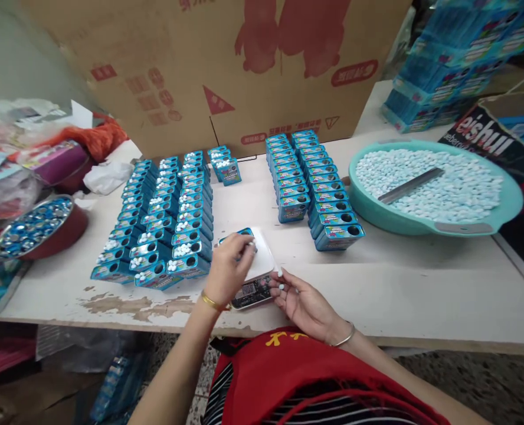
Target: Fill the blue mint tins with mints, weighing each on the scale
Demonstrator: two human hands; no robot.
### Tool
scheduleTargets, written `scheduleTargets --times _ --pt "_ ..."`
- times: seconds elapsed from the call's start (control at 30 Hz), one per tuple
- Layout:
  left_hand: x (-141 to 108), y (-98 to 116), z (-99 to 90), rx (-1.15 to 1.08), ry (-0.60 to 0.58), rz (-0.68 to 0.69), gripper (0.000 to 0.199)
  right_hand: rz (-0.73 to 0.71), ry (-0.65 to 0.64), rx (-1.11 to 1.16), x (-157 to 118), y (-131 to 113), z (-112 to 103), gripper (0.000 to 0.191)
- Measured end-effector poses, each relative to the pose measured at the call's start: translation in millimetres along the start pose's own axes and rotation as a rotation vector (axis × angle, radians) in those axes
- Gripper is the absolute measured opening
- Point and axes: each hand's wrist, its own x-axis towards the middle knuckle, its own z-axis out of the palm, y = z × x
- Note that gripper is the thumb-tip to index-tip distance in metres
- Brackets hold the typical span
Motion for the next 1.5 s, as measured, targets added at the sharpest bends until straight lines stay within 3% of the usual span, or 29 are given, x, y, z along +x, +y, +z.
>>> scheduleTargets --times 0.2,0.43,0.53,0.7,0.77,0.83,1.0,1.17,1.33,1.4,1.5 --pt "36.1 -28.4 -13.8 0.224 -0.111 0.076 0.017 -0.09 -0.019 -0.01 10.5 -14.6 10.1 0.006" --pt "44.6 -23.5 -25.8 0.236 -0.369 0.151 0.016 -0.071 0.012 0.009 18.2 -21.3 10.8 0.01" --pt "40.2 -20.7 -36.2 0.207 -0.264 0.171 0.02 -0.098 0.029 -0.104 13.7 -25.7 13.9 0.012" --pt "15.9 -26.0 -60.8 0.202 0.118 -0.006 0.02 -0.188 -0.03 -0.611 7.3 -49.7 40.8 0.017" --pt "0.9 -31.2 -67.4 0.197 0.161 -0.07 0.019 -0.263 -0.067 -0.856 9.6 -61.9 59.4 0.015" --pt "-14.6 -36.9 -69.2 0.194 0.13 -0.105 0.017 -0.362 -0.124 -1.09 14.5 -71.9 79.7 0.013" --pt "-45.0 -45.7 -59.1 0.153 0.058 -0.156 0.016 -0.65 -0.243 -1.604 31.5 -80.0 115.7 0.015" --pt "-51.6 -45.9 -52.5 0.102 0.025 -0.144 0.016 -0.804 -0.302 -1.933 42.7 -75.4 121.7 0.023" --pt "-46.1 -53.7 -47.9 0.133 0.06 -0.174 0.016 -0.839 -0.311 -1.956 35.7 -75.6 122.6 0.026" --pt "-47.3 -60.3 -37.2 0.204 0.062 -0.208 0.021 -0.869 -0.28 -1.899 29.1 -78.5 119.7 0.023" --pt "-51.7 -68.9 -11.5 0.312 -0.061 -0.268 0.035 -0.874 -0.215 -1.788 19.5 -83.1 105.1 0.017"
